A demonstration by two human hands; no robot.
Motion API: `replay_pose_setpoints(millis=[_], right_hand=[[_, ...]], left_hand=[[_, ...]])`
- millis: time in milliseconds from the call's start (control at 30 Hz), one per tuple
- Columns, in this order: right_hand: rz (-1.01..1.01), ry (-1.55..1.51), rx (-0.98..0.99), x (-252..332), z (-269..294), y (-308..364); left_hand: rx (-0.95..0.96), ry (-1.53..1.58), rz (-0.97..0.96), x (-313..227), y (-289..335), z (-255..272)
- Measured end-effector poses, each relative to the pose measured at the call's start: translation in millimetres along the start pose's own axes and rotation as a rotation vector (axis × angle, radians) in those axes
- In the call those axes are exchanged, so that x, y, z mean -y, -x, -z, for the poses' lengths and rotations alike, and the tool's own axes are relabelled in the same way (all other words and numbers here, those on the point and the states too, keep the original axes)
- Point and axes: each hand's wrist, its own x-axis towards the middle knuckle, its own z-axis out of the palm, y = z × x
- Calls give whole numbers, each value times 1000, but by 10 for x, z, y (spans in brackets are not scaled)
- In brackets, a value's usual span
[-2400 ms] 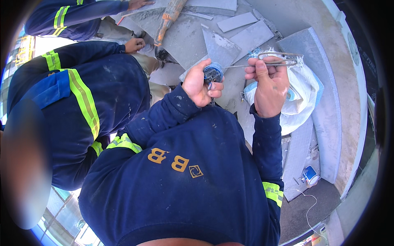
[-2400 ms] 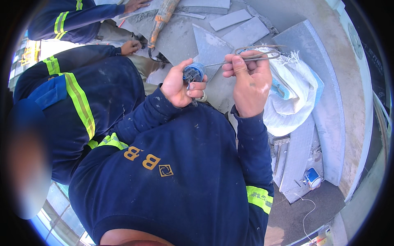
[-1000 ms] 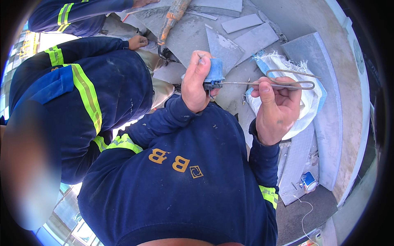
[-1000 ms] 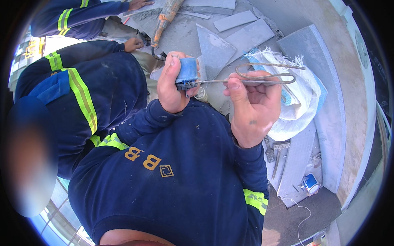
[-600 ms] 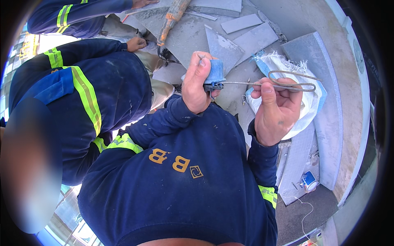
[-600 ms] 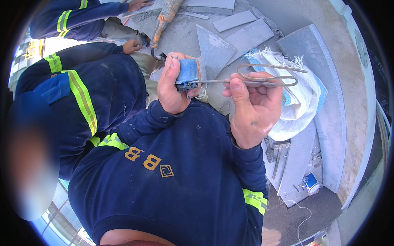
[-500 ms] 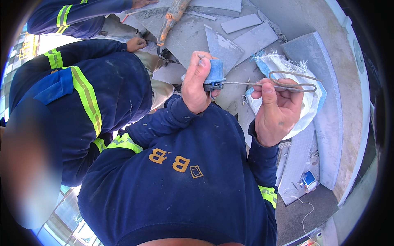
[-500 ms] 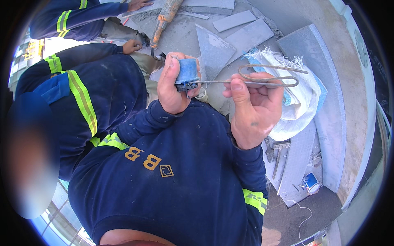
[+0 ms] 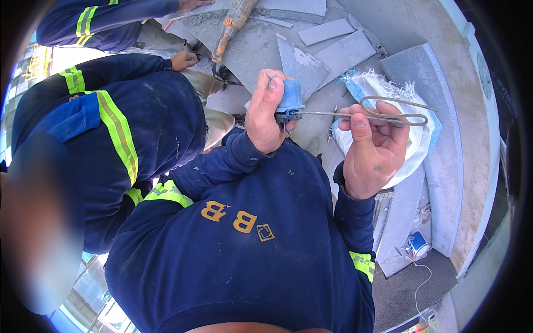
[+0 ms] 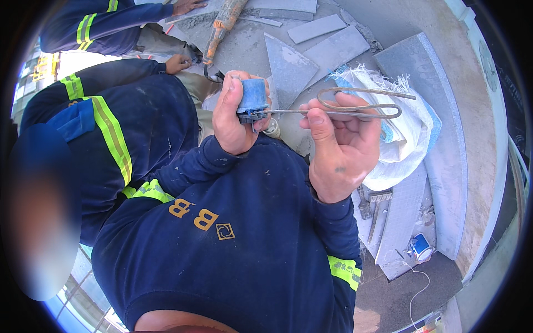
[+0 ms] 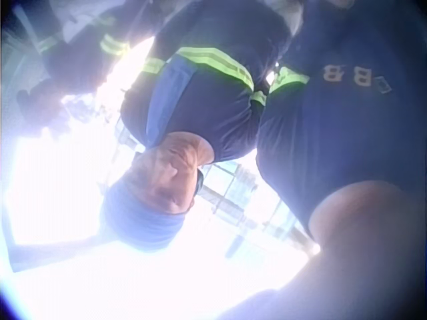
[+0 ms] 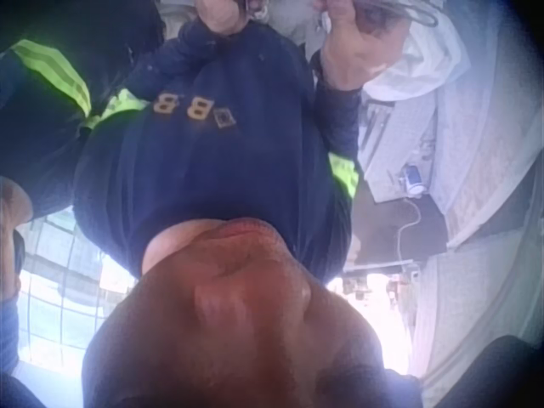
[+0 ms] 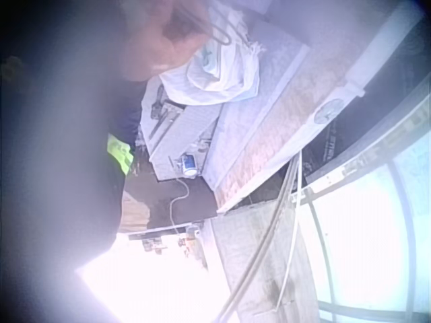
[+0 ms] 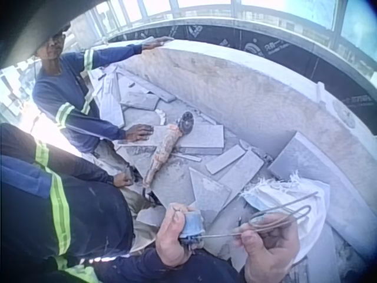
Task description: The person uses a bent metal wire to probe and adjust internal contacts inside a small blue cylindrical electrical component. They repeatedly insert, twist, and reposition the wire while holding the component steady. A coworker is visible in the background handling tile pieces.
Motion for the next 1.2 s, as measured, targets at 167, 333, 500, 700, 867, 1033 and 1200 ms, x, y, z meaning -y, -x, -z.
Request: replay_pose_setpoints(millis=[167,333,500,700,867,1033,1200], right_hand=[[39,-92,6,17,-67,0],[-7,-144,22,-57,-32,19],[-75,-364,23,-82,-131,5],[-24,-209,20,-263,-120,20],[-36,-326,19,-140,-243,20],[-12,-404,23,-94,-312,-26],[86,-334,96,-153,-303,-55]], left_hand=[[-36,-2,13,4,28,-20],[-42,23,20,1,44,-39],[-39,73,77,31,57,-75],[-37,77,85,13,51,-145],[-87,135,154,8,47,-195],[-58,204,246,-22,33,-233],[-28,268,323,8,9,-181]])
